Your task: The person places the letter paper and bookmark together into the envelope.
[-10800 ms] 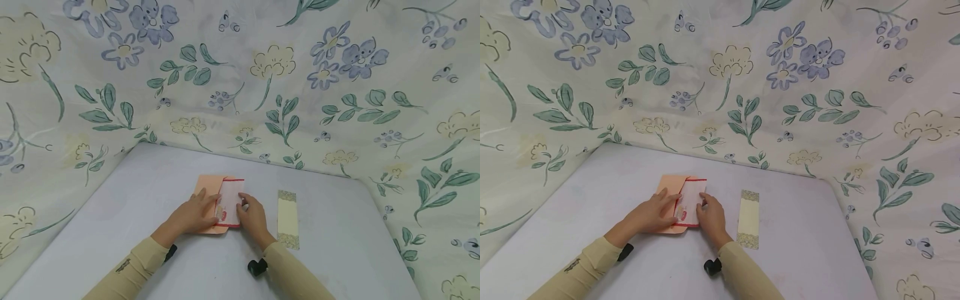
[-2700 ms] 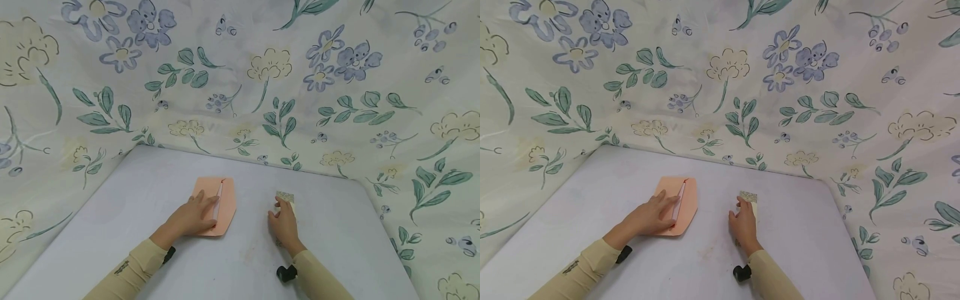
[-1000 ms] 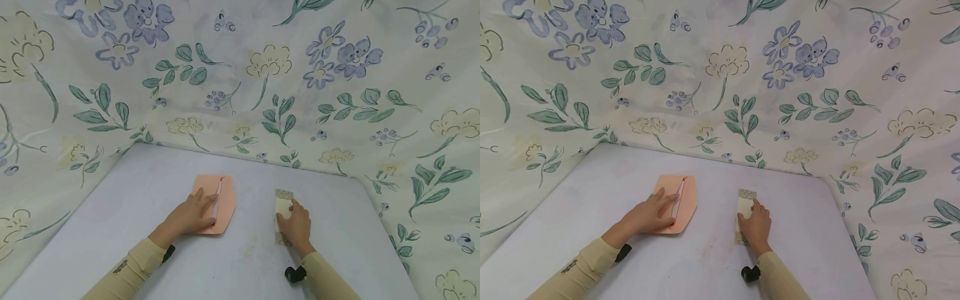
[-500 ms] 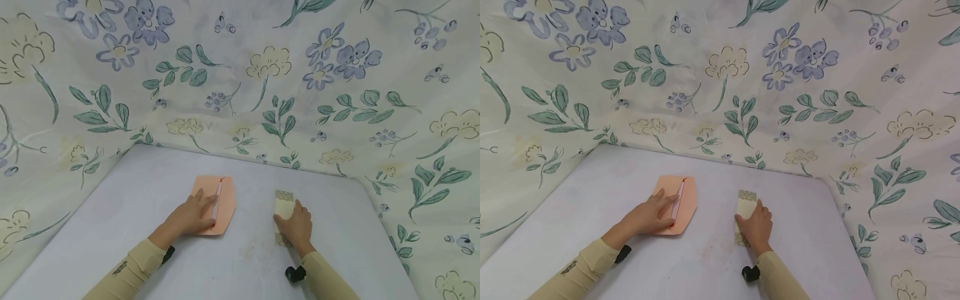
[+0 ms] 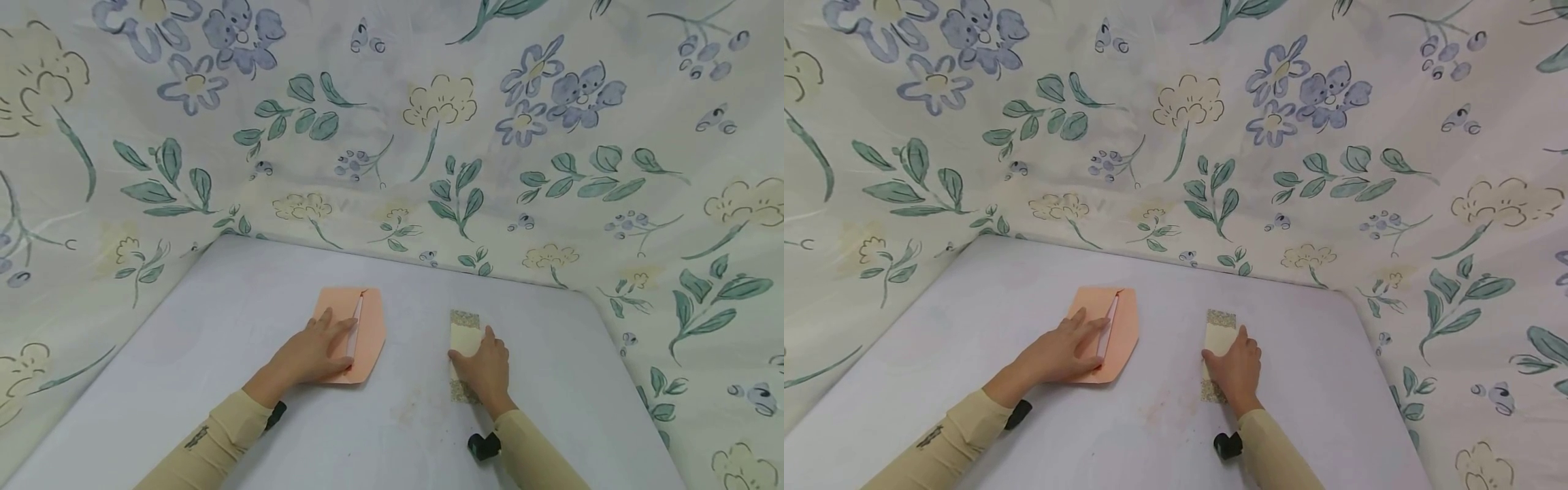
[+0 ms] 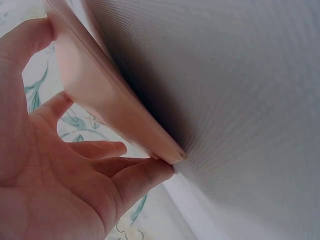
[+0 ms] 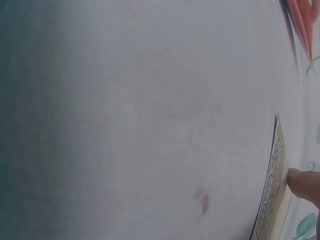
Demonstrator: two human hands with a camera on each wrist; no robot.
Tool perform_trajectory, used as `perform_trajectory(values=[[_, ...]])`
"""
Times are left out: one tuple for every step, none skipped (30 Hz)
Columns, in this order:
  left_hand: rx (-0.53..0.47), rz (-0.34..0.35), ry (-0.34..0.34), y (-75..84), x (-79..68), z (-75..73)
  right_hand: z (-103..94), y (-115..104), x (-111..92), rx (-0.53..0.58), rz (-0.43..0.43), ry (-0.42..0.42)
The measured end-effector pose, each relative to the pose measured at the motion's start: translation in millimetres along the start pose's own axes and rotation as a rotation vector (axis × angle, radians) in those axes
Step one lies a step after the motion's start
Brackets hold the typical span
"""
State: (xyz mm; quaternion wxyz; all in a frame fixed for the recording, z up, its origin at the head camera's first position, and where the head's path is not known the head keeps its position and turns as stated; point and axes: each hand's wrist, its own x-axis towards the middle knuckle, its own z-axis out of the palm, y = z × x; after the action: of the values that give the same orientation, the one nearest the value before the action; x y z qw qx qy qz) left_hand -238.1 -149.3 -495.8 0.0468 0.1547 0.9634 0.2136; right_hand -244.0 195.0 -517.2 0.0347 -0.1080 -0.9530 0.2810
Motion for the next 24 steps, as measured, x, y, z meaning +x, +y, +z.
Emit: perform_trajectory(values=[[0.001,-0.002,-0.001,-0.1,0.2,0.1,-0.1,-0.2,0.1,-0.001,0.002,0.001],[0.001,-0.003,-0.002,-0.2,0.4,0.1,0.0,-0.2,0.3,-0.004,0.004,0.003],[0.003,-0.004,-0.004,-0.3,0.5,0.3,0.0,-0.3,0.5,-0.007,0.005,0.004],[0.004,-0.004,-0.004,-0.4,0.6,0.4,0.0,-0.4,0.8,-0.008,0.009,0.005],[0.004,-0.004,-0.004,-0.4,0.7,0.3,0.1,-0.5,1.1,-0.008,0.012,0.005],[0.004,-0.003,-0.004,-0.4,0.7,0.2,0.1,-0.7,1.3,-0.005,0.016,0.006],[0.004,-0.002,-0.003,-0.4,0.7,0.2,0.1,-0.9,1.6,-0.001,0.02,0.006],[0.005,-0.001,-0.002,-0.4,0.7,0.2,0.0,-1.2,1.8,0.002,0.023,0.006],[0.005,0.0,-0.001,-0.5,0.7,0.3,-0.3,-1.9,1.9,0.008,0.025,0.004],[0.005,0.002,0.001,-0.5,0.7,0.2,-0.4,-2.4,1.8,0.015,0.027,0.001],[0.004,0.003,0.002,-0.5,0.7,0.2,-0.3,-3.1,1.5,0.021,0.028,-0.001],[0.004,0.004,0.004,-0.5,0.7,0.3,-0.4,-3.8,1.3,0.024,0.028,-0.002],[0.003,0.005,0.005,-0.5,0.7,0.2,-0.4,-4.5,1.0,0.017,0.028,-0.001],[0.003,0.007,0.005,-0.5,0.7,0.3,-0.3,-5.0,1.0,0.007,0.029,-0.001],[0.004,0.008,0.006,-0.4,0.7,0.2,-0.3,-5.4,0.6,-0.005,0.03,0.002],[0.006,0.008,0.005,-0.3,0.6,0.1,-0.3,-5.8,0.2,-0.022,0.031,0.005],[0.007,0.007,0.005,-0.1,0.7,-0.3,-0.3,-5.8,0.2,-0.041,0.032,0.01],[0.009,0.005,0.004,0.0,0.7,-0.6,-0.5,-5.9,0.3,-0.06,0.033,0.011],[0.01,0.002,0.002,0.3,0.7,-1.0,-0.4,-5.8,0.3,-0.079,0.033,0.011],[0.011,-0.001,0.001,0.5,0.6,-1.4,-0.1,-5.5,0.4,-0.091,0.033,0.01],[0.011,-0.003,-0.001,0.5,0.6,-1.5,0.1,-5.2,0.3,-0.098,0.03,0.011],[0.01,-0.004,-0.001,0.5,0.6,-1.5,0.2,-5.1,0.3,-0.1,0.03,0.009],[0.008,-0.004,-0.001,0.4,0.7,-1.6,0.2,-4.8,0.6,-0.099,0.029,0.009],[0.008,-0.003,-0.001,0.3,0.6,-1.4,-0.1,-4.9,0.6,-0.095,0.029,0.011]])
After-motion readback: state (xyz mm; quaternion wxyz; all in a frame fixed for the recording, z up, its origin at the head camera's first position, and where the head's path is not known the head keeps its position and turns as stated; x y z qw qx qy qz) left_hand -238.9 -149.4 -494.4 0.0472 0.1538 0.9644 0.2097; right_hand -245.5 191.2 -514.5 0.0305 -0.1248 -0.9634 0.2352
